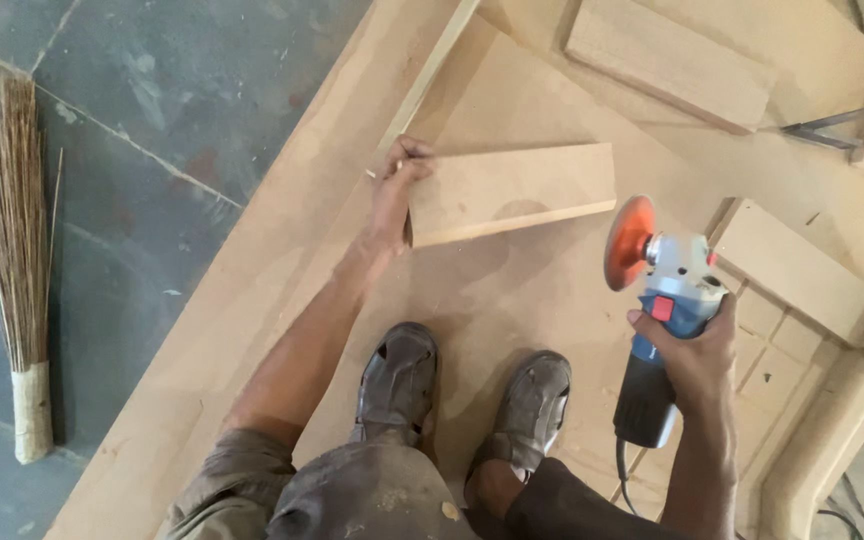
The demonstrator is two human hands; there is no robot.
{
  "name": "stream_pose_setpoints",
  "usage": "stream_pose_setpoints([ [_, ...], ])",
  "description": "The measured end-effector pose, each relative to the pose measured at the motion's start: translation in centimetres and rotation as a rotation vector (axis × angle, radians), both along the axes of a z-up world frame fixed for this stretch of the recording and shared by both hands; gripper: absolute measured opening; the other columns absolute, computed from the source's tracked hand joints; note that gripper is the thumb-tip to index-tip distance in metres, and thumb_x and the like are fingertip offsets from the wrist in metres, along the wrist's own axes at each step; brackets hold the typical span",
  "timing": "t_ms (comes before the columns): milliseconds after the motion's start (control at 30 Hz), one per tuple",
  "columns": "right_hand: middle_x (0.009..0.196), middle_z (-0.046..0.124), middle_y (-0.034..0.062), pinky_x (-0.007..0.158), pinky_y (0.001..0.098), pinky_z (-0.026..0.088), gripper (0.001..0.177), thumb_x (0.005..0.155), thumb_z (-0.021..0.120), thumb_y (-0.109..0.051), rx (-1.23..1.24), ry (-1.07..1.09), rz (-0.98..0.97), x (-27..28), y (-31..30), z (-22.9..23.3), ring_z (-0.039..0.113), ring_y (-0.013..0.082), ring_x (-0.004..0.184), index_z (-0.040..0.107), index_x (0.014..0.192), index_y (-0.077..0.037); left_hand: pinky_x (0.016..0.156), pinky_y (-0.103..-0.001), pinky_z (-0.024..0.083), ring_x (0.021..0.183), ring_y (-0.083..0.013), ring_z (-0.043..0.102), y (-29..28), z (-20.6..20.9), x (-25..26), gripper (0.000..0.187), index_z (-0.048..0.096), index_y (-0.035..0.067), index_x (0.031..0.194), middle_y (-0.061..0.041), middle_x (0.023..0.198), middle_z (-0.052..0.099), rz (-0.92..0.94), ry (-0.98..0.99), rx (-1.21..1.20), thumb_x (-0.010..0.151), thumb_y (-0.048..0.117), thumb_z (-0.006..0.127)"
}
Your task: The person uses an electric orbital sander to smooth the surface of a rectangular wooden plank. They hold the plank with their left hand and move the sander back and forth across the wood, occasionally flipping the plank to work on different areas. The task is performed on a large wooden workbench in a workshop setting.
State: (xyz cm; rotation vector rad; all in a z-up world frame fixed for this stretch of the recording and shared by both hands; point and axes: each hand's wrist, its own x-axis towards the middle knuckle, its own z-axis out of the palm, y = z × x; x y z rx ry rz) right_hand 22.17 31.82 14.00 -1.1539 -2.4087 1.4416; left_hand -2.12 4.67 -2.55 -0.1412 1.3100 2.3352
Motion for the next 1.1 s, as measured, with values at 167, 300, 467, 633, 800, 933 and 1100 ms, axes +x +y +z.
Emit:
stream_pose_setpoints([
  [167, 0.109, 0.069, 0.0126, 0.077, 0.0357, 0.060, 0.071, 0.073, 0.086, -0.013, 0.008, -0.076, -0.014, -0.4, -1.0, 0.7, 0.071, 0.0203, 0.094, 0.048, 0.132, -0.001, 0.104, -0.044, 0.052, 0.119, -0.0183, 0.064, 0.4, 1.8, -0.2, 0.018, 0.051, 0.012, 0.086, -0.004, 0.102, 0.059, 0.057, -0.115, 0.303, 0.078, -0.003, 0.049],
  [300, 0.113, 0.070, 0.0128, 0.083, 0.0359, 0.059, 0.074, 0.072, 0.086, -0.015, 0.027, -0.084, 0.009, -0.4, -1.5, 1.1, 0.070, 0.0197, 0.101, 0.049, 0.135, -0.001, 0.094, -0.041, 0.050, 0.083, -0.0274, 0.058, 1.5, 1.9, 0.1, 0.010, 0.053, 0.007, 0.077, -0.009, 0.071, 0.054, 0.160, -0.286, 0.500, 0.072, 0.000, 0.048],
  [467, 0.122, 0.067, 0.0148, 0.089, 0.0385, 0.058, 0.085, 0.071, 0.088, -0.020, 0.104, -0.092, 0.091, -0.4, -2.8, 1.4, 0.069, 0.0225, 0.109, 0.044, 0.141, -0.002, 0.085, -0.040, 0.056, 0.060, -0.0223, 0.051, 2.1, 5.1, 0.2, 0.035, 0.049, 0.010, 0.063, -0.003, 0.050, 0.040, 0.221, -0.396, 0.320, 0.092, 0.028, 0.059],
  [633, 0.126, 0.067, 0.0197, 0.096, 0.0411, 0.055, 0.097, 0.069, 0.089, -0.023, 0.166, -0.122, 0.239, -1.4, -6.0, 2.4, 0.069, 0.0274, 0.116, 0.038, 0.148, -0.004, 0.073, -0.040, 0.053, 0.052, -0.0187, 0.045, 2.6, 5.9, 0.0, 0.055, 0.038, 0.017, 0.061, 0.000, 0.049, 0.035, 0.279, -0.299, 0.168, 0.100, 0.046, 0.063],
  [800, 0.125, 0.069, 0.0220, 0.099, 0.0422, 0.055, 0.099, 0.071, 0.085, -0.022, 0.091, -0.078, 0.394, -3.1, -9.0, 3.3, 0.070, 0.0318, 0.117, 0.030, 0.153, -0.006, 0.071, -0.041, 0.054, 0.049, -0.0183, 0.042, 2.7, 5.1, -0.1, 0.055, 0.034, 0.017, 0.059, -0.001, 0.048, 0.033, 0.305, -0.359, 0.267, 0.102, 0.040, 0.061],
  [933, 0.118, 0.072, 0.0214, 0.093, 0.0426, 0.056, 0.096, 0.071, 0.082, -0.020, 0.098, -0.166, 0.431, -4.3, -10.7, 4.3, 0.073, 0.0351, 0.112, 0.030, 0.151, -0.011, 0.074, -0.044, 0.057, 0.051, -0.0189, 0.044, 2.6, 5.5, 0.1, 0.049, 0.036, 0.016, 0.062, -0.001, 0.049, 0.035, 0.308, -0.282, 0.207, 0.102, 0.032, 0.060],
  [1100, 0.115, 0.073, 0.0232, 0.091, 0.0447, 0.056, 0.097, 0.072, 0.081, -0.018, 0.114, -0.169, 0.470, -4.7, -11.7, 4.6, 0.072, 0.0393, 0.109, 0.028, 0.152, -0.012, 0.076, -0.045, 0.058, 0.050, -0.0178, 0.044, 2.6, 6.2, 0.2, 0.047, 0.036, 0.015, 0.066, 0.000, 0.050, 0.036, 0.307, -0.264, 0.172, 0.103, 0.030, 0.061],
])
